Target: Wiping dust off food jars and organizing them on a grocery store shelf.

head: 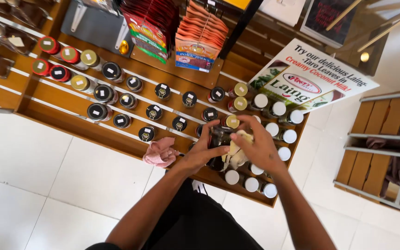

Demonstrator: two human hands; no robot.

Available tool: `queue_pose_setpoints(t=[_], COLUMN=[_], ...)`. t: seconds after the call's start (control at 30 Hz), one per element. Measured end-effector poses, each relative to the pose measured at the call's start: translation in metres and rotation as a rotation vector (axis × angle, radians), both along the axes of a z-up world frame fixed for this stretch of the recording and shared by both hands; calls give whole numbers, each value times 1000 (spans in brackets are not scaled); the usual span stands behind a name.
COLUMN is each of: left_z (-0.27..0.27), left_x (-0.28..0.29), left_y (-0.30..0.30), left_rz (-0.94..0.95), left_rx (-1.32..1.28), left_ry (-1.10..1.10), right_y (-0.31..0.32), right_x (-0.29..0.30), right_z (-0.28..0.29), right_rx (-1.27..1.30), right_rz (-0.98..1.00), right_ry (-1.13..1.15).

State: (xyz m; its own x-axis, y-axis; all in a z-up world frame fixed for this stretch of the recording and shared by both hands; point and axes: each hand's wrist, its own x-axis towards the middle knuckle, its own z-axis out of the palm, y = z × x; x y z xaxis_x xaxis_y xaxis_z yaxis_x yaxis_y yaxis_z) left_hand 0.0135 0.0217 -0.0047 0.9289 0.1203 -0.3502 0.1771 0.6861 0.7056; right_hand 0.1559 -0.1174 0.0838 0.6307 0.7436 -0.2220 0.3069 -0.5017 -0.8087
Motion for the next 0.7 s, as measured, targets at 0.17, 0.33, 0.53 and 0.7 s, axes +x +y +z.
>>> queue_pose_setpoints(t=[0.17,0.33,0.53,0.7], left_z=[-15,-39,-88,-92], left_x=[25,35,51,75], left_y=[13,20,24,17], left_rz=[-224,-202,-4,74], left_rx=[153,382,-243,-450], left_ry=[35,-137,44,242], right_y=[26,38,55,70], right_x=[42,67,94,120], right_z=[-28,-61,-80,-90], right_rx=[-170,-251,-283,-287], right_rz=[236,314,237,272], right_ry=[229,469,470,238])
